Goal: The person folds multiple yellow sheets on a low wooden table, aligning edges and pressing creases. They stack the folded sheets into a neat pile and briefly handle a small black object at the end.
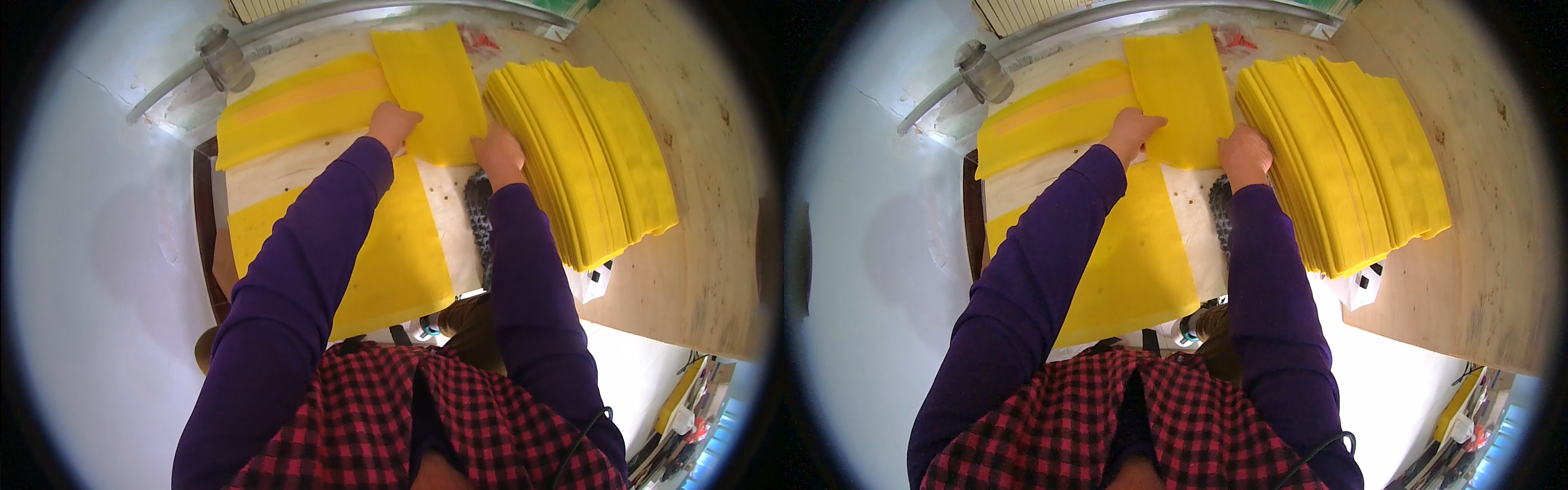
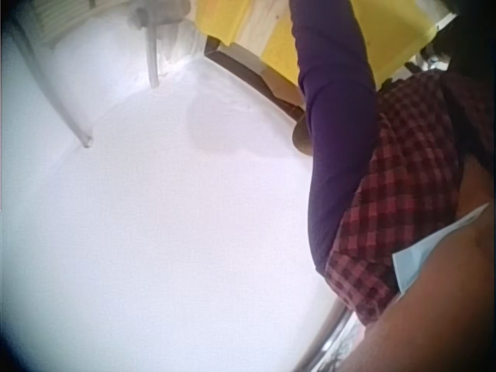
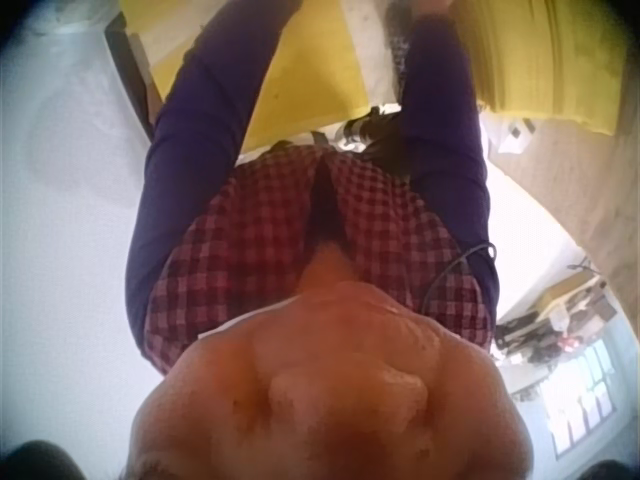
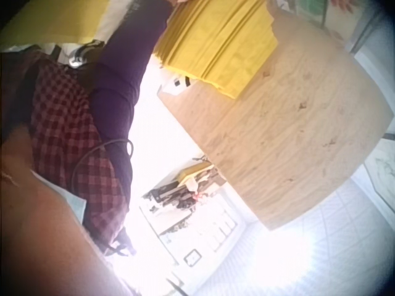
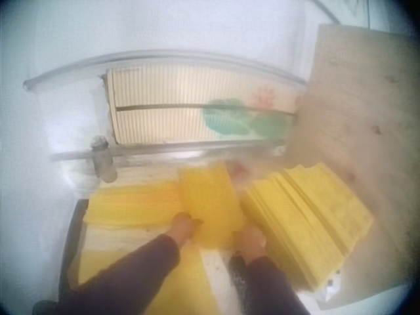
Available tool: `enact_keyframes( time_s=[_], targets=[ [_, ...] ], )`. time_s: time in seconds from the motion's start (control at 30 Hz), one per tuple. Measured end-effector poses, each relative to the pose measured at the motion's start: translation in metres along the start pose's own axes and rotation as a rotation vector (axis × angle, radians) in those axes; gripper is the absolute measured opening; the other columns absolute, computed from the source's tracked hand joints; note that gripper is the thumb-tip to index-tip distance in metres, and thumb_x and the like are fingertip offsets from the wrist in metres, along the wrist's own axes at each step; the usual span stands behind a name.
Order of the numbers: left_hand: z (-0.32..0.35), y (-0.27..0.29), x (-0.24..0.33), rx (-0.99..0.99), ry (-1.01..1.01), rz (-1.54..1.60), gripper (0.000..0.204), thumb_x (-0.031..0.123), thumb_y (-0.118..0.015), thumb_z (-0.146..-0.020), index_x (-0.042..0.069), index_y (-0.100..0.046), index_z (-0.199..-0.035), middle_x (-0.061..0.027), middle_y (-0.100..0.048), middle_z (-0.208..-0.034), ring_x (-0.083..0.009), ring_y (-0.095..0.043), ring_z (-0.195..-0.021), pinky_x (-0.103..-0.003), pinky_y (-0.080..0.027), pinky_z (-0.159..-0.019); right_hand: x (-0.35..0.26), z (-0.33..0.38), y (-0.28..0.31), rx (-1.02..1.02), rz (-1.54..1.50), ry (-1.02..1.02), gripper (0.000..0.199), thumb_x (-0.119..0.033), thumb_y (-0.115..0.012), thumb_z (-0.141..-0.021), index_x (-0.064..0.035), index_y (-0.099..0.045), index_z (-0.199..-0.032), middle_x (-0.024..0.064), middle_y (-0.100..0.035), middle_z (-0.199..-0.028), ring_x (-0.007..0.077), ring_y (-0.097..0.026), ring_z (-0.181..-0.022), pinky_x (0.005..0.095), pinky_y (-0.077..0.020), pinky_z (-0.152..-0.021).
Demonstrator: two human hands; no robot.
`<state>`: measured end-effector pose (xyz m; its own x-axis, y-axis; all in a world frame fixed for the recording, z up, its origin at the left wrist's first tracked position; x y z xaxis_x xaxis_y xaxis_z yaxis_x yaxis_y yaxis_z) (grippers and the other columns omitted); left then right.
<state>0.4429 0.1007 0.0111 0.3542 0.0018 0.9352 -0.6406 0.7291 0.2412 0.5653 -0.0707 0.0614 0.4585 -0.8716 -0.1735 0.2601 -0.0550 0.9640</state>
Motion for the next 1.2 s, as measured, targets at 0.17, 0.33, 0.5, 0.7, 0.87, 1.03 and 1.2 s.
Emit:
enact_keyframes(
  time_s=[0.17, 0.33, 0.5, 0.7, 0.87, 1.03, 1.2],
  targets=[
    [-0.011, -0.004, 0.006, 0.098, -0.370, -0.425, 0.020, 0.015, -0.062, -0.071, -0.005, -0.064, -0.076, -0.0247, -0.064, -0.079, -0.0404, -0.063, -0.074, -0.045, -0.050, -0.069, -0.003, -0.007, 0.005, 0.097, -0.075, 0.061, 0.042, -0.028, -0.057, -0.087, -0.0056, -0.054, -0.122, 0.0232, -0.061, -0.114, 0.0378, -0.058, -0.108, 0.0453, -0.0479, -0.089],
    [0.004, -0.003, 0.028, 0.205, -0.339, -0.313, 0.026, 0.012, -0.062, -0.076, -0.004, -0.066, -0.097, -0.0200, -0.068, -0.085, -0.0316, -0.067, -0.075, -0.038, -0.052, -0.066, -0.004, 0.015, 0.030, 0.323, -0.008, 0.252, 0.028, -0.023, -0.054, -0.090, -0.0068, -0.051, -0.112, 0.0234, -0.065, -0.104, 0.0385, -0.064, -0.094, 0.0467, -0.0519, -0.080],
    [0.070, 0.016, 0.069, 0.170, -0.336, -0.118, 0.025, 0.012, -0.062, -0.080, -0.002, -0.066, -0.099, -0.0174, -0.069, -0.091, -0.0276, -0.067, -0.078, -0.035, -0.052, -0.069, 0.005, 0.066, 0.069, 0.549, -0.271, 0.397, 0.023, -0.018, -0.056, -0.088, -0.0029, -0.052, -0.105, 0.0274, -0.063, -0.087, 0.0417, -0.063, -0.087, 0.0481, -0.0504, -0.074],
    [0.191, 0.049, 0.088, 0.326, -0.383, 0.332, 0.024, 0.013, -0.063, -0.082, -0.005, -0.064, -0.097, -0.0158, -0.069, -0.088, -0.0228, -0.066, -0.079, -0.033, -0.051, -0.071, 0.002, 0.123, 0.109, 0.568, -0.593, 0.640, 0.023, -0.014, -0.061, -0.086, 0.0009, -0.057, -0.103, 0.0243, -0.063, -0.085, 0.0385, -0.063, -0.081, 0.0399, -0.0492, -0.069],
    [0.280, 0.056, 0.059, 0.328, -0.323, 0.619, 0.025, 0.012, -0.065, -0.085, -0.005, -0.062, -0.103, -0.0093, -0.068, -0.095, -0.0172, -0.064, -0.082, -0.030, -0.051, -0.072, -0.014, 0.148, 0.112, 0.254, -0.723, 0.844, 0.024, -0.015, -0.062, -0.088, 0.0016, -0.058, -0.105, 0.0143, -0.063, -0.083, 0.0218, -0.062, -0.076, 0.0314, -0.0477, -0.069],
    [0.348, 0.042, 0.024, 0.353, -0.128, 0.587, 0.024, 0.011, -0.066, -0.086, -0.003, -0.061, -0.105, -0.0085, -0.066, -0.101, -0.0176, -0.064, -0.087, -0.031, -0.051, -0.074, -0.044, 0.144, 0.081, -0.166, -0.710, 1.040, 0.024, -0.015, -0.059, -0.091, 0.0003, -0.058, -0.109, 0.0009, -0.061, -0.089, 0.0075, -0.055, -0.082, 0.0238, -0.0453, -0.073],
    [0.375, 0.009, -0.023, 0.382, 0.048, 0.787, 0.025, 0.016, -0.066, -0.089, 0.003, -0.061, -0.110, -0.0078, -0.064, -0.108, -0.0185, -0.063, -0.094, -0.034, -0.053, -0.077, -0.073, 0.137, 0.032, -0.440, -0.547, 1.143, 0.026, -0.013, -0.059, -0.090, -0.0001, -0.057, -0.112, -0.0007, -0.061, -0.094, 0.0066, -0.055, -0.086, 0.0227, -0.0450, -0.078]
  ],
)
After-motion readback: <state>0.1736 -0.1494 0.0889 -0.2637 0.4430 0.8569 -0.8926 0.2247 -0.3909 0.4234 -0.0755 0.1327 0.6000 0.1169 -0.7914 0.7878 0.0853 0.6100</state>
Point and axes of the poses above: each hand's wrist, its own z-axis away from the middle knuckle, its own y-axis out of the back of the hand, x = y × z, the point moved 4 cm from there along -z, towards the middle knuckle
